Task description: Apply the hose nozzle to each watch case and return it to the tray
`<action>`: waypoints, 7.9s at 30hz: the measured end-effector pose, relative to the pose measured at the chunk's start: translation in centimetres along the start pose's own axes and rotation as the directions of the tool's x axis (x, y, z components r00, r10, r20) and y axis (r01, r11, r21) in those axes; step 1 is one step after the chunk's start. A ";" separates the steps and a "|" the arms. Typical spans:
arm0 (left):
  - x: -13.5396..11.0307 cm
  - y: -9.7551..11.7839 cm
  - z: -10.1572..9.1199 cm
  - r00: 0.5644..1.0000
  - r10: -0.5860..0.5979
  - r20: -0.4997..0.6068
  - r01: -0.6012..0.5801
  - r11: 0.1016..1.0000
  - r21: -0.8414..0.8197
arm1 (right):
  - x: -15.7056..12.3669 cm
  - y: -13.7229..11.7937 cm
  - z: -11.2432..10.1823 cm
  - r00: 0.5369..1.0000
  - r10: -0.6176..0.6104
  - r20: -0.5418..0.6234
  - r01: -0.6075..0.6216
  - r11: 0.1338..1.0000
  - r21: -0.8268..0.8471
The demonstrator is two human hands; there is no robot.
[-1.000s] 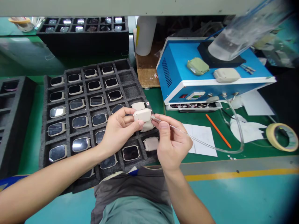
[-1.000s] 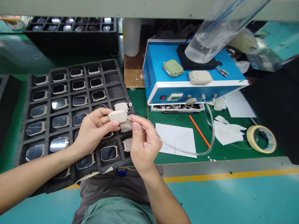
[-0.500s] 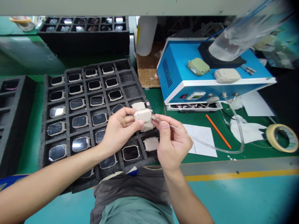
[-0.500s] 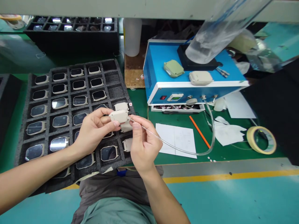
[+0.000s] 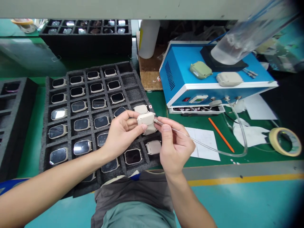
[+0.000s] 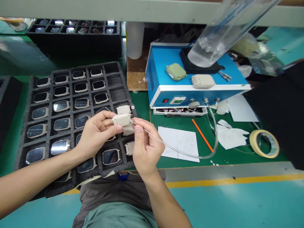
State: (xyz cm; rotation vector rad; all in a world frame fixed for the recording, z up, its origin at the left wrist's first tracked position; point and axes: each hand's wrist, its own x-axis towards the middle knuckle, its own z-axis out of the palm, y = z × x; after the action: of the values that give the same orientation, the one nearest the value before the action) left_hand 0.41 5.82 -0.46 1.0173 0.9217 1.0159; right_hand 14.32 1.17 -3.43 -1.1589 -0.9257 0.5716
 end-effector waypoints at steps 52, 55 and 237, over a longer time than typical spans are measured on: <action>0.0 0.8 0.2 0.998 -0.024 -0.065 0.025 0.999 0.021 | 0.3 0.5 0.3 0.998 0.040 0.053 -0.042 0.998 0.038; 0.0 0.8 0.2 0.997 -0.031 -0.065 0.032 0.999 0.026 | 0.3 0.4 0.3 0.998 0.038 0.051 -0.040 0.998 0.038; 0.0 1.6 -1.4 0.998 -0.045 -0.040 0.047 0.998 0.047 | -0.4 0.3 1.1 0.998 -0.013 0.054 0.016 0.999 -0.049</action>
State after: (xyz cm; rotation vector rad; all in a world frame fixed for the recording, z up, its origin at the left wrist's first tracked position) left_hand -1.25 6.49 0.71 1.0148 1.0007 0.9818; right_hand 13.23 1.50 -3.68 -1.1854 -0.9984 0.5731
